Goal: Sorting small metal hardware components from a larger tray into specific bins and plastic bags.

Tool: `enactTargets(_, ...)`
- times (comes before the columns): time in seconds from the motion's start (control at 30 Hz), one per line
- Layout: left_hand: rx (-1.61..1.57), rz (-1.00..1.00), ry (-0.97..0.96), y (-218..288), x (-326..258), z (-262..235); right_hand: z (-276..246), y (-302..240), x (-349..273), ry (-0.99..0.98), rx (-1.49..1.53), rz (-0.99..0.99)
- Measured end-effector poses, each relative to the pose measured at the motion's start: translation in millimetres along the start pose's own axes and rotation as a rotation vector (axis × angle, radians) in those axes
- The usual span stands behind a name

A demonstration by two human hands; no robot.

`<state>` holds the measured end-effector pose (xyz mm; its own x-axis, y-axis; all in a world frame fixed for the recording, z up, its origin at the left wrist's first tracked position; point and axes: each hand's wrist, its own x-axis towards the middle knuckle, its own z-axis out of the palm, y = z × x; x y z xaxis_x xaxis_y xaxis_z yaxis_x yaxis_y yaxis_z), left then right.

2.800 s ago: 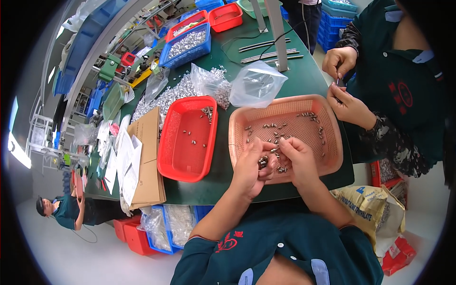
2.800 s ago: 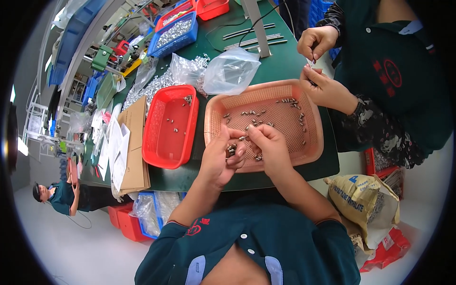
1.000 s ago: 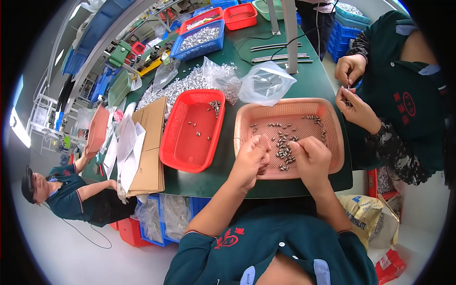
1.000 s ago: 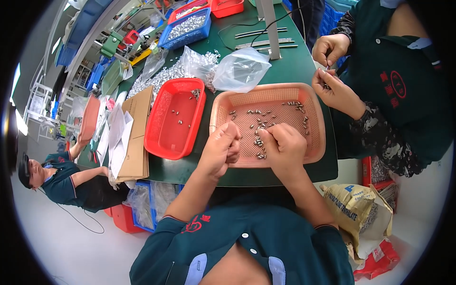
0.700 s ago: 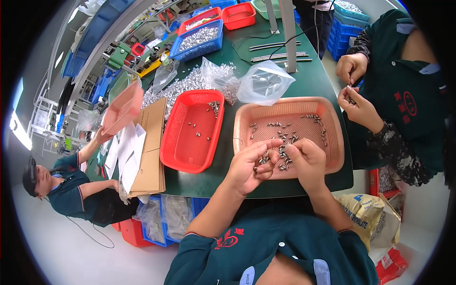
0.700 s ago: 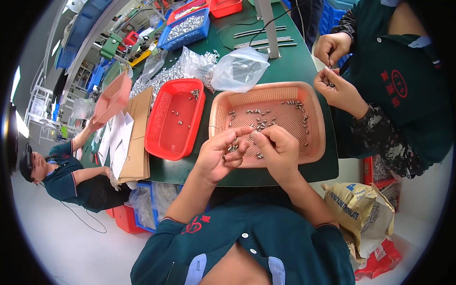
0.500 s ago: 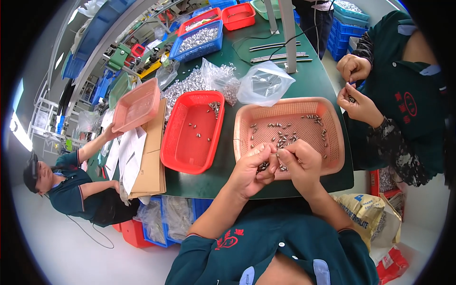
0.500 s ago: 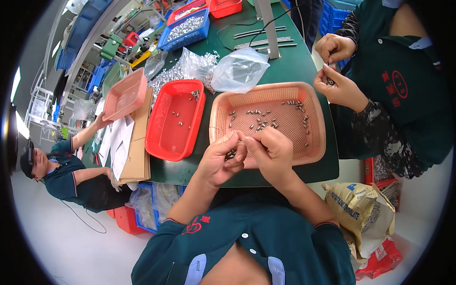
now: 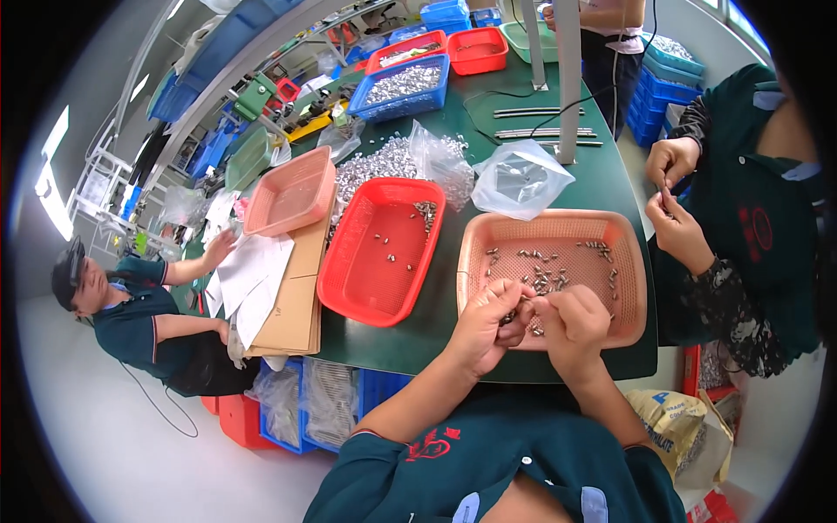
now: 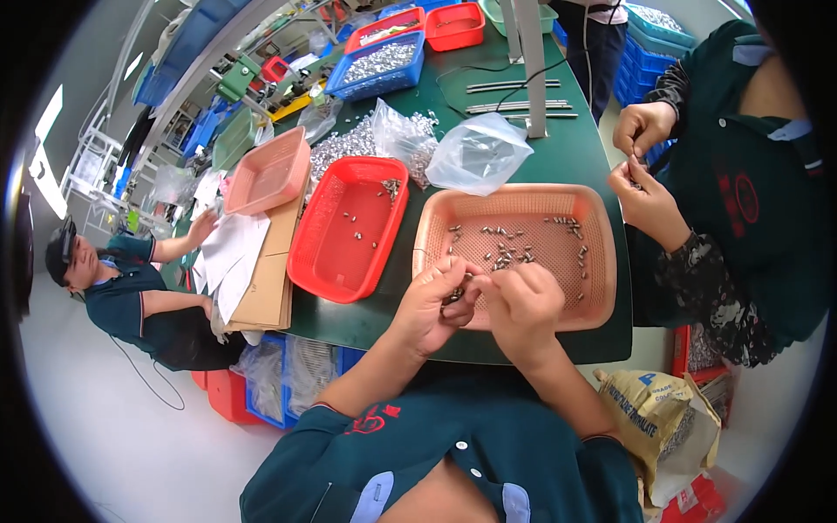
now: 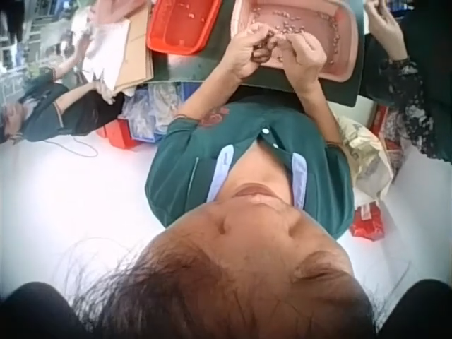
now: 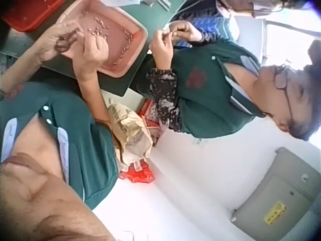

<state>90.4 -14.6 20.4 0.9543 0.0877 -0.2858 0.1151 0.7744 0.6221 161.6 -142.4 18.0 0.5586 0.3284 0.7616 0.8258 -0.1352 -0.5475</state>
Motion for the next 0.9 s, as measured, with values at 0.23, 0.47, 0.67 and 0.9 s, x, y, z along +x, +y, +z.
enactTargets(0.23,0.119,-0.004,-0.004,-4,4,1,3,10,-9,-0.127,0.398,0.528)
enactTargets(0.47,-0.266,-0.108,0.235,14,41,-22,-6,19,9,-0.014,0.027,0.322)
enactTargets(0.67,-0.330,-0.091,0.292,2,33,-19,-11,16,1,-0.080,-0.023,0.301)
enactTargets(0.9,-0.124,-0.086,0.029,1,8,-8,-10,18,-5,-0.070,0.365,0.555)
